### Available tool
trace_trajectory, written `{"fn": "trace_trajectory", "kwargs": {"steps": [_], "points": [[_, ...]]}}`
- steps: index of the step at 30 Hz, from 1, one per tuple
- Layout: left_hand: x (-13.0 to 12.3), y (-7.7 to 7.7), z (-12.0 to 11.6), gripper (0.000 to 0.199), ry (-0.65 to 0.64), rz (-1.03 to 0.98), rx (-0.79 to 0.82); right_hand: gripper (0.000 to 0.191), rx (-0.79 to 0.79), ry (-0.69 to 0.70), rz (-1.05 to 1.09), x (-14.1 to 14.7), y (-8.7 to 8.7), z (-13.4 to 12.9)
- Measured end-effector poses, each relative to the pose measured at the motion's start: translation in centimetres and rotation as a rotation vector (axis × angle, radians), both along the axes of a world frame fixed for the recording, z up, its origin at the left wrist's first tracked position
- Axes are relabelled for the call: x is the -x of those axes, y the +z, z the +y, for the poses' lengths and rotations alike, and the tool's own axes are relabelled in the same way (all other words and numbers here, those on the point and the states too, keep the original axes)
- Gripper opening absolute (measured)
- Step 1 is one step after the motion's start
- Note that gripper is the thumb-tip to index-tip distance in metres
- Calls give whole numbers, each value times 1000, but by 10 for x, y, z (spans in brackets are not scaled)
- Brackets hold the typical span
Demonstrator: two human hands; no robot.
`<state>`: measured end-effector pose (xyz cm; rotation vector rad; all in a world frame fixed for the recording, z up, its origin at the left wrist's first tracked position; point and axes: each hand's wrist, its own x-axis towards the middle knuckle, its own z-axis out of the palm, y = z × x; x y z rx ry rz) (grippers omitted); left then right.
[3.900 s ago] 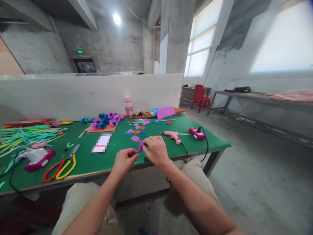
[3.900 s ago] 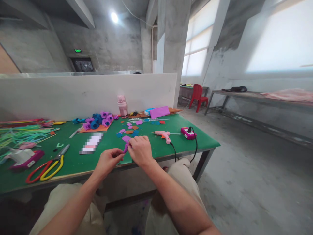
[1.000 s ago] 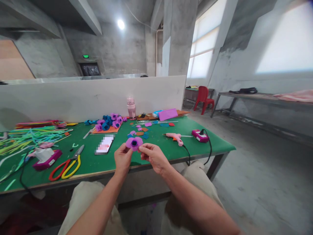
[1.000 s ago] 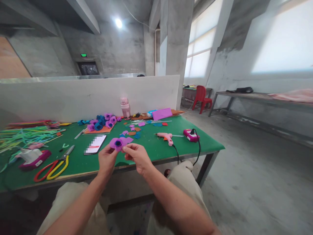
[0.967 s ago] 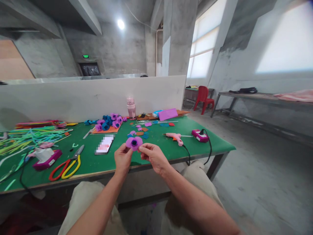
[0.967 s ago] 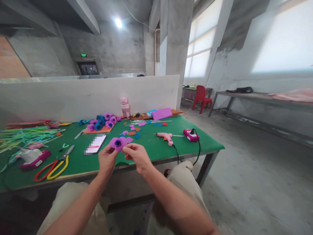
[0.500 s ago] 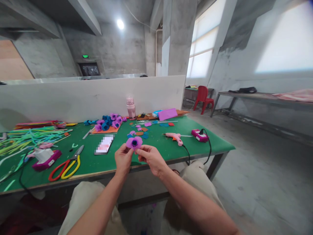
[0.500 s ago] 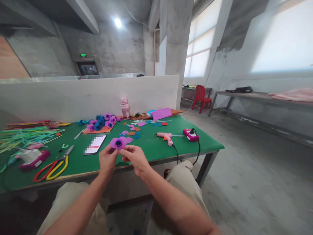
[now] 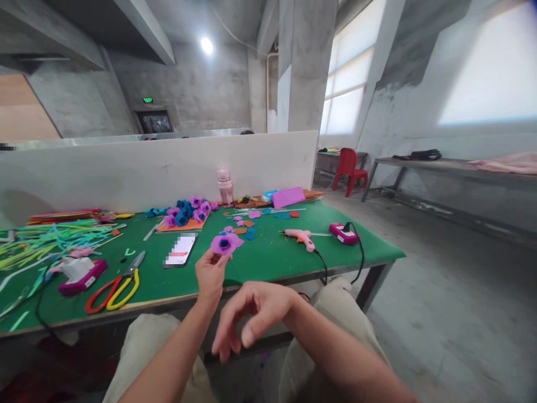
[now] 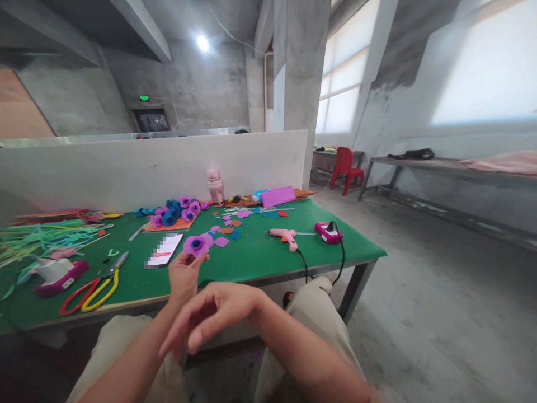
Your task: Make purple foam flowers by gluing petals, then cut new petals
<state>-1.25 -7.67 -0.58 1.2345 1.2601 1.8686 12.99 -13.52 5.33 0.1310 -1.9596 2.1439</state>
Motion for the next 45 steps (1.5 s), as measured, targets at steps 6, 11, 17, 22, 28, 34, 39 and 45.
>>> {"fn": "trace_trajectory", "kwargs": {"steps": [6, 11, 17, 22, 28, 34, 39, 45], "points": [[6, 5, -5, 18, 62, 66, -22, 39, -16, -258, -71, -7, -9, 18], [12, 11, -8, 15, 78, 176, -91, 33, 252, -947, 105, 2, -22, 35], [13, 22, 4, 20, 16, 163, -57, 37, 335, -1007, 69, 10, -17, 51], [23, 26, 26, 24, -21, 118, 39, 37, 187, -1116, -12, 13, -31, 89], [39, 28, 69, 24, -115, 47, 59, 28, -334, -1331, -389, 6, -48, 155], [48, 17, 94, 21, -78, 77, -14, 7, -599, -1346, -751, 15, -56, 208], [48, 5, 97, 18, 11, 143, 53, 9, -708, -1222, -974, 34, -63, 226], [44, 4, 97, 23, -26, 68, 168, 9, -768, -1205, -905, 20, -56, 209]]}}
